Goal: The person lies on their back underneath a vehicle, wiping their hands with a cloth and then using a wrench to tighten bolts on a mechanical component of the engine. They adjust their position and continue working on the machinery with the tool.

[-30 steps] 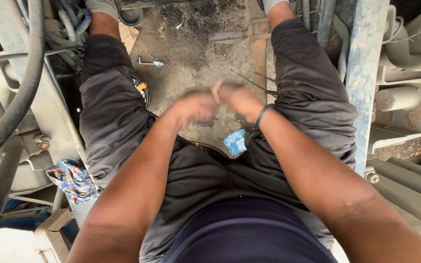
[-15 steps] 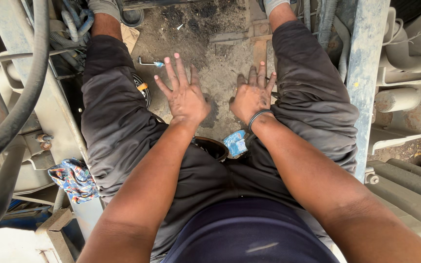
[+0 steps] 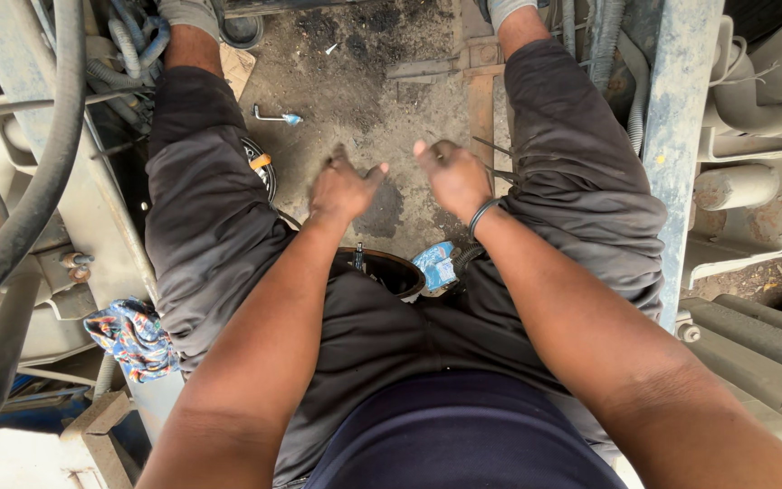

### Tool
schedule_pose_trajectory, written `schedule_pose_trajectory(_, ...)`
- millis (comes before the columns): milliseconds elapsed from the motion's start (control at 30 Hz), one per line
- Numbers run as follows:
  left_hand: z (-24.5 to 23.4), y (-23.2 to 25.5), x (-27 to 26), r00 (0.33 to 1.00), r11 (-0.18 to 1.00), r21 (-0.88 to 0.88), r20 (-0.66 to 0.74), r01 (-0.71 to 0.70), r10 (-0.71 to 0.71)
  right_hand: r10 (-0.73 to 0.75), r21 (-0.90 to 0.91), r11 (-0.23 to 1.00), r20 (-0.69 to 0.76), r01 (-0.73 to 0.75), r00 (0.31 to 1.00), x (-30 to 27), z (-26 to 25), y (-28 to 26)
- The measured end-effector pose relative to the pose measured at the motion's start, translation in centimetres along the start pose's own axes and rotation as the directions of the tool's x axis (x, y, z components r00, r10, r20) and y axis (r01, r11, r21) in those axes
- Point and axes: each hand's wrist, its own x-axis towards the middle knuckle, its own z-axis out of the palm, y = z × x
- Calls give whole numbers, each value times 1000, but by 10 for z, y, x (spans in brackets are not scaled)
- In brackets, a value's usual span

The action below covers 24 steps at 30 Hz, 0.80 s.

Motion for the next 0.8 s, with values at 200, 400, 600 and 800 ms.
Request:
schedule_pose_trajectory(200, -8, 8, -11, 983, 988, -72, -129, -140, 129, -38, -210, 976, 118, 62, 992, 0, 12, 1)
schedule_pose_trajectory(400, -26, 30, -40, 919, 934, 279, -259, -225, 299, -207, -260, 946, -34, 192, 978, -8, 2, -9)
schedule_pose_trajectory(600, -36, 39, -59, 936, 913, 343, -188, -221, 297, -445, -332, 860, -116, 388, 888, -11, -3, -13)
schedule_pose_trajectory(800, -29, 44, -63, 853, 837, 433, -237, -335, 464, -309, -384, 881, -22, 278, 951, -7, 0, -10)
